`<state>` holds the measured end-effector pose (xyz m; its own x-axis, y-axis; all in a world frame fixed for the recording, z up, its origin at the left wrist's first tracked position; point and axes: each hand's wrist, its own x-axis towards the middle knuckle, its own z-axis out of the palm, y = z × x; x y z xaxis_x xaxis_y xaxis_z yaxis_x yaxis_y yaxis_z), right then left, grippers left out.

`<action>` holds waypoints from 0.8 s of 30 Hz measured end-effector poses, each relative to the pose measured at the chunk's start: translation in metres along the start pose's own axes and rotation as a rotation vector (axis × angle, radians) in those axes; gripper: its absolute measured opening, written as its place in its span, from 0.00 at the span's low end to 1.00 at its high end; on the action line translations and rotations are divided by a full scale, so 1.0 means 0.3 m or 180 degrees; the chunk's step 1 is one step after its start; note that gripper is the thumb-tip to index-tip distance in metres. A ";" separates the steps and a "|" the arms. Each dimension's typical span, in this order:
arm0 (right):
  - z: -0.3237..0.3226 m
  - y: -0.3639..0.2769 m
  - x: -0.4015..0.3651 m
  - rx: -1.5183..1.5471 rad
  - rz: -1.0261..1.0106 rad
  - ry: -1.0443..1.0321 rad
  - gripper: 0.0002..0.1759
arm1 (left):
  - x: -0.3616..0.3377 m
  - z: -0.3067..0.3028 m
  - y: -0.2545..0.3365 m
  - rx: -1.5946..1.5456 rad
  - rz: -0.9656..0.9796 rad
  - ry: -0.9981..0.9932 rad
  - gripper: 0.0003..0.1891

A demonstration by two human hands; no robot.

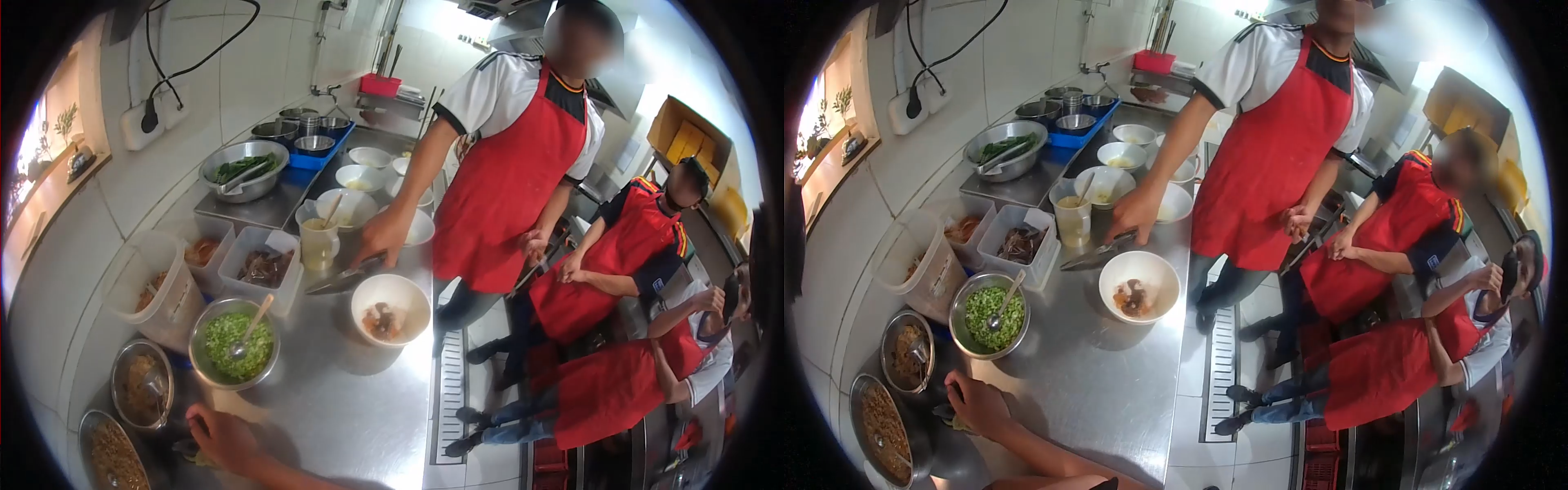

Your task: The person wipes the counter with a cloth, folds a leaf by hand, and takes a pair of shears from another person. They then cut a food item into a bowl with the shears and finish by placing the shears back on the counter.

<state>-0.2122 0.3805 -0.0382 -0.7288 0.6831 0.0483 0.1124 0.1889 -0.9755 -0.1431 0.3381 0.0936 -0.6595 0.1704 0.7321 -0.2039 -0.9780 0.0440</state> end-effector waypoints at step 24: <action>0.003 0.013 0.007 -0.0003 0.0074 -0.0180 0.10 | 0.132 0.035 -0.117 0.0999 0.0537 -0.0790 0.24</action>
<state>-0.2140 0.3821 -0.0421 -0.7629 0.6464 0.0136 0.1302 0.1743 -0.9760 -0.1543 0.3780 0.1282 -0.4629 0.0086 0.8864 0.1471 -0.9854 0.0863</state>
